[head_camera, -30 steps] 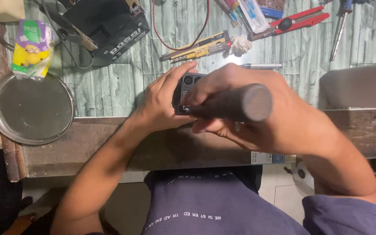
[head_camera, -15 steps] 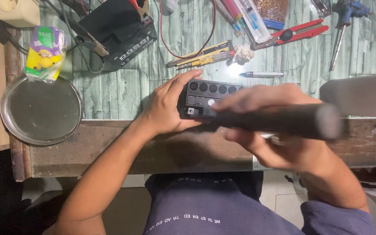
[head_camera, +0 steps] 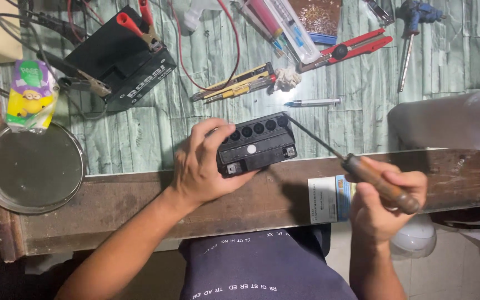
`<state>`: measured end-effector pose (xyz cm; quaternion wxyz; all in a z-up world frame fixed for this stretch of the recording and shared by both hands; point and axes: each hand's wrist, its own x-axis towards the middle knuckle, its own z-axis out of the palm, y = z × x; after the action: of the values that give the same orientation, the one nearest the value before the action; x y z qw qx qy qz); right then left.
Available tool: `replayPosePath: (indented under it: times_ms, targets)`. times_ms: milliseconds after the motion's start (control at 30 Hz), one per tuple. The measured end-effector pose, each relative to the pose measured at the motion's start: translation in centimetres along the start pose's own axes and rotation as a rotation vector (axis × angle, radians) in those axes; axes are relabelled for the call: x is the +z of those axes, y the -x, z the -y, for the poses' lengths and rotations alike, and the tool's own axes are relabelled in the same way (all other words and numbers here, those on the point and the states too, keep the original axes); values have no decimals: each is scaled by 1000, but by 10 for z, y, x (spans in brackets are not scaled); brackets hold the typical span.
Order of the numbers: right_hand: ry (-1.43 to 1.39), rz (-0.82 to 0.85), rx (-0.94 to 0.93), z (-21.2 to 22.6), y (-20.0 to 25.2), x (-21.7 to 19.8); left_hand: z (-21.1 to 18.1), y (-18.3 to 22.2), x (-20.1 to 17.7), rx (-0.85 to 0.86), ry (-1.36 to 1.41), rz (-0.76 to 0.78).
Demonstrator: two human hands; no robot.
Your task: Refilling a lead-acid battery cells with fluid using a syringe.
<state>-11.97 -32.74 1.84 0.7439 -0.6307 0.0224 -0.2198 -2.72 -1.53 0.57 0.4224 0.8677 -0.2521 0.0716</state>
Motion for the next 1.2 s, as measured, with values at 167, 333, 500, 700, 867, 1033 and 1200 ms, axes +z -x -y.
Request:
replayPosePath:
  times_ms: [167,333,500,700,867,1033,1200]
  targets:
    - [123,-41,78,-11,35,7,-12,-12,2,317,-159,-32]
    - [458,138,-26,-2,23,11,-15,-11,1,292,-222,80]
    - [802,487,-32,34,-8,40,-19,-1,10,265,-318,12]
    - [1025,754,124,49,-20,59,-27,-10,9,339,-481,-4]
    - [1093,724,72,53,-9,54,-26,-12,6,326,-398,63]
    - [1168,718,103,50,-15,64,-25,-11,9,322,-380,61]
    - [1171,748,147,58,-20,76,-25,-13,7,338,-381,63]
